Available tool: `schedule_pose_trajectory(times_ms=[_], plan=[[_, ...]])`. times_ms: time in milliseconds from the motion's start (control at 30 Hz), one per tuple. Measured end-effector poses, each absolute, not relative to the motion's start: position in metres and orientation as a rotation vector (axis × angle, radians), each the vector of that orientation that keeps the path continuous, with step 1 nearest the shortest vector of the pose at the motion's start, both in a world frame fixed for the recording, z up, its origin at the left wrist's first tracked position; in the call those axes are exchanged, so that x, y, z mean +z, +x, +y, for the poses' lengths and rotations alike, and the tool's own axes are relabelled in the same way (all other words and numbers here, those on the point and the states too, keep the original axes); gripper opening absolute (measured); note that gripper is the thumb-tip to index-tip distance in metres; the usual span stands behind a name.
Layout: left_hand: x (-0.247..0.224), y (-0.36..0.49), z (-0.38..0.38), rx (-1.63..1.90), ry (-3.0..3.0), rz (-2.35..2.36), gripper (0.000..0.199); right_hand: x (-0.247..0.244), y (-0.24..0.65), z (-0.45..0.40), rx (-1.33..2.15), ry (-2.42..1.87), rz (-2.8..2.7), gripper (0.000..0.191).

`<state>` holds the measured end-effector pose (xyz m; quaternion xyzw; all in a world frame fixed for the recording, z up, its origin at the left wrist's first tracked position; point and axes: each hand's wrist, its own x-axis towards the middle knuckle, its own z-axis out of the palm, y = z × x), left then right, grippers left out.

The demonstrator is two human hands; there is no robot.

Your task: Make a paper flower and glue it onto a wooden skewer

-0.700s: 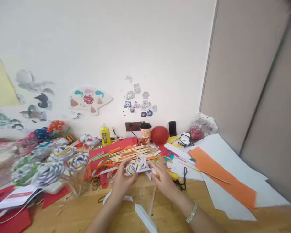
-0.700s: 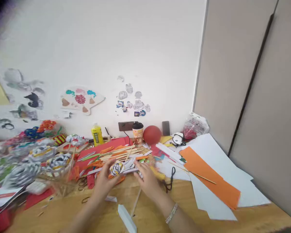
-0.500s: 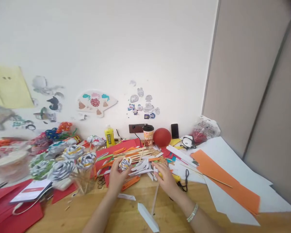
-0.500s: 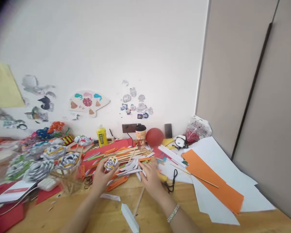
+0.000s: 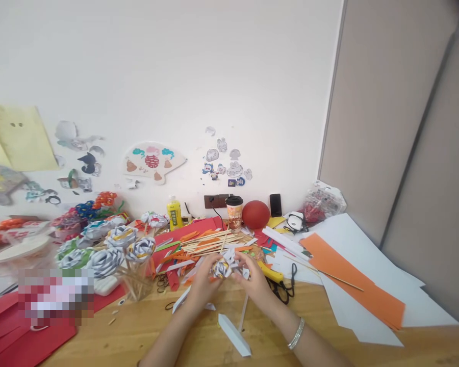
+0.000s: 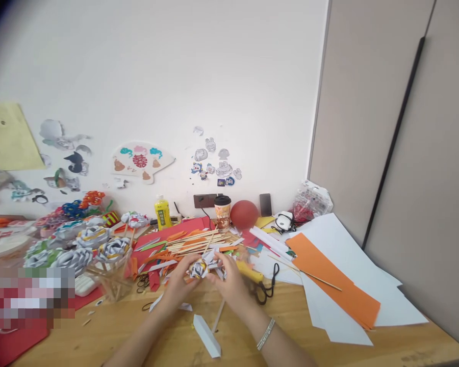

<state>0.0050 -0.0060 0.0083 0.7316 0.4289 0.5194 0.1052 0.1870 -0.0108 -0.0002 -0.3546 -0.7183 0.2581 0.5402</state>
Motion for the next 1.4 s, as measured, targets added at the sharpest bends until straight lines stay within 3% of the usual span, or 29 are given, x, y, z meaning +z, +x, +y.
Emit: schedule_pose_trajectory(times_ms=[200,433,700,1400], plan=[[0.008,0.02,-0.022,1.339,2.226,1.144,0.046,0.002,0.184,-0.011,0.865,-0.881,-1.602,0.047],[0.012,0.02,-0.021,1.341,2.196,1.131,0.045,0.01,0.192,-0.011,0.963,-0.796,-1.68,0.028],[0.015,0.022,-0.025,1.305,2.21,1.142,0.045,0.004,0.187,-0.01,0.932,-0.816,-1.685,0.037],[0.004,0.023,-0.019,1.299,2.169,1.133,0.049,0.001,0.185,-0.009,0.746,-0.82,-1.706,0.024]])
